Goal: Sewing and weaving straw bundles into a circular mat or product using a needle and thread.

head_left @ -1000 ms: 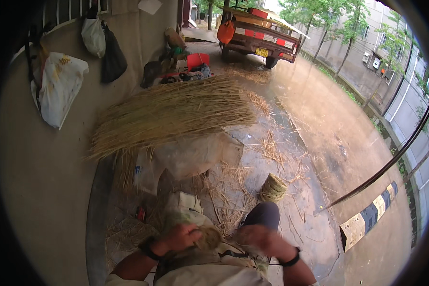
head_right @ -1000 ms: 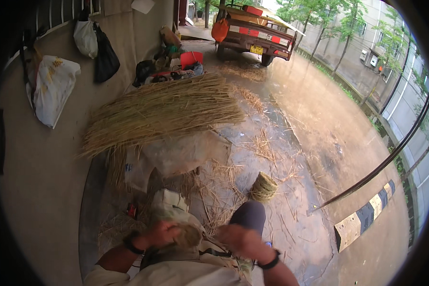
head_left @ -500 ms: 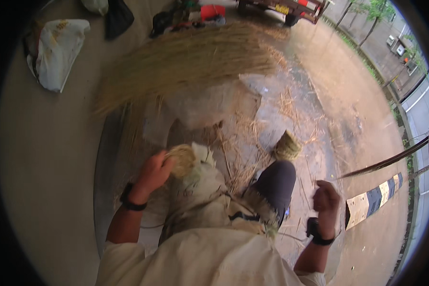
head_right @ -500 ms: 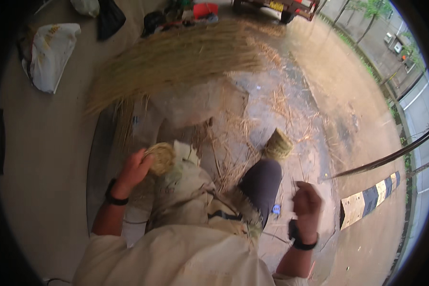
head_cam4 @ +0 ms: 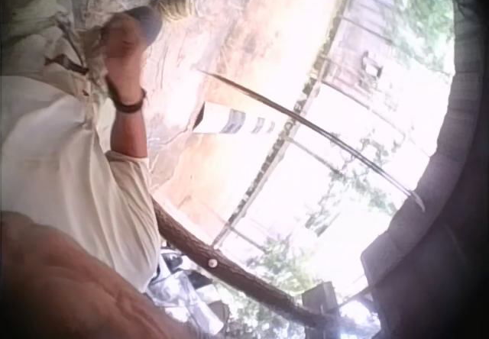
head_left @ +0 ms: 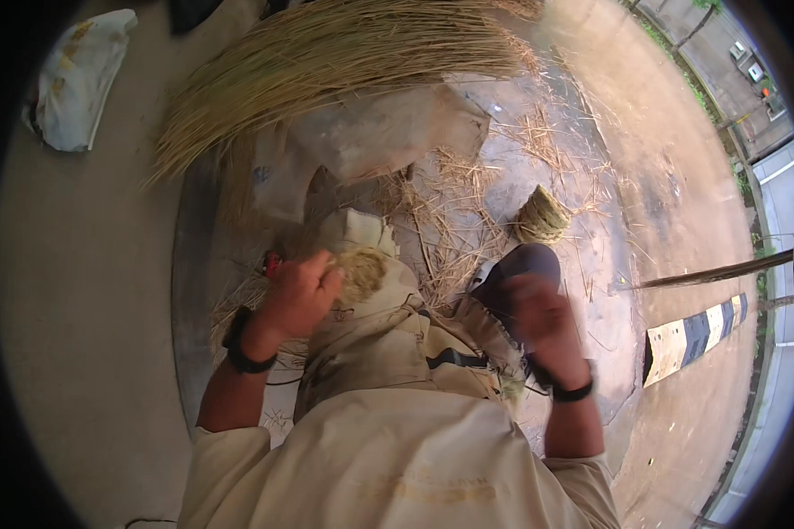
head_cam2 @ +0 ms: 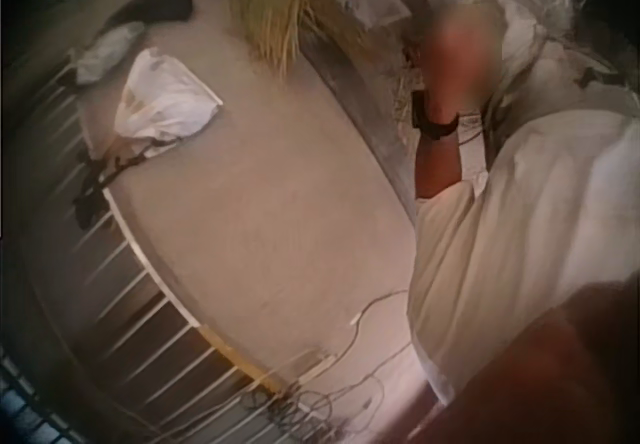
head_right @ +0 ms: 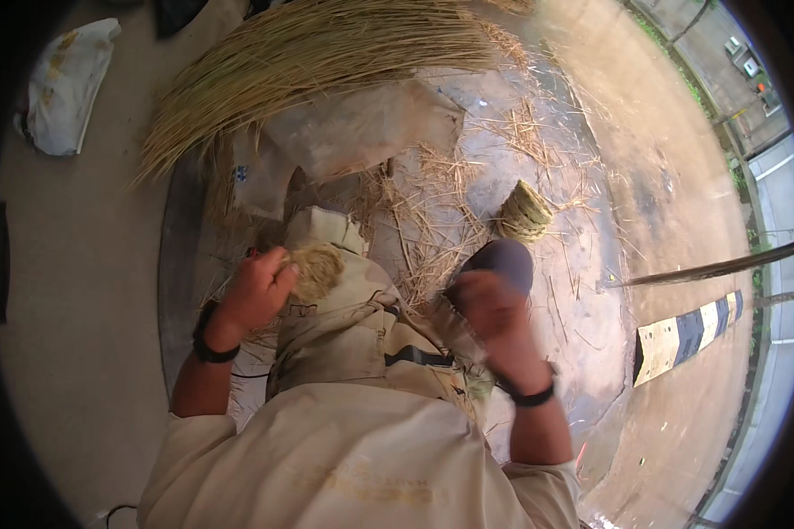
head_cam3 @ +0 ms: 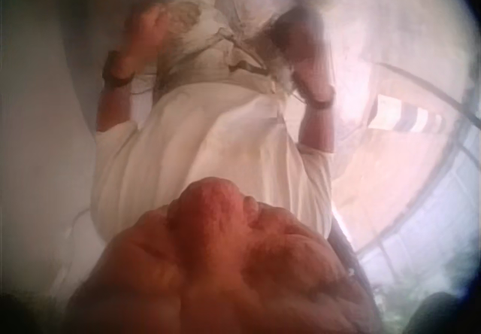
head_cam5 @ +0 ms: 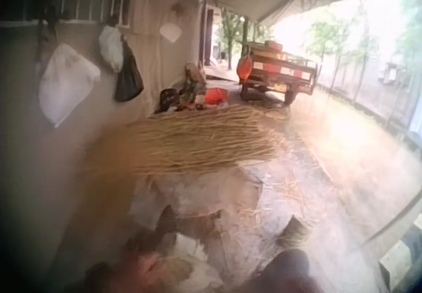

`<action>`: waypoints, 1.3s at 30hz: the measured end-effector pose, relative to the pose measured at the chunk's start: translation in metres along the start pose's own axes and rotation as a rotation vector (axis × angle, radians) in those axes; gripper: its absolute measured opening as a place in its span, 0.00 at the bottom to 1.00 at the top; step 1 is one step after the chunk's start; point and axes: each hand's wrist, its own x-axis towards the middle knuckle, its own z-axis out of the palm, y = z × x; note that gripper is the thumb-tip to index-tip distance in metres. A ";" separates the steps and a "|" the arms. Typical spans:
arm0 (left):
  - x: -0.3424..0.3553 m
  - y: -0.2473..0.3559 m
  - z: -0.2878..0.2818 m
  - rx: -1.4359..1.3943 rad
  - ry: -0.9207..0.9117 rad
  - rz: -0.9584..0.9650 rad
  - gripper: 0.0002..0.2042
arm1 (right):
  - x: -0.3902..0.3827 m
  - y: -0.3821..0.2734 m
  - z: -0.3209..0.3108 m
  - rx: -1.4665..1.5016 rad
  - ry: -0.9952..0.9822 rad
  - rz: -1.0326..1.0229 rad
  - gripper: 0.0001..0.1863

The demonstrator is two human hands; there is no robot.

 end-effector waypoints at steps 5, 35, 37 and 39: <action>-0.010 -0.065 -0.048 0.123 0.066 -0.146 0.12 | -0.049 0.040 -0.207 0.021 0.640 0.066 0.24; -0.012 0.032 0.025 -0.162 0.049 0.079 0.10 | 0.019 0.010 0.109 -0.180 -0.226 -0.270 0.06; -0.014 0.032 0.026 -0.169 0.025 0.056 0.10 | 0.016 0.009 0.109 -0.160 -0.235 -0.267 0.05; -0.014 0.033 0.027 -0.182 0.015 0.053 0.10 | 0.014 0.008 0.109 -0.155 -0.243 -0.261 0.05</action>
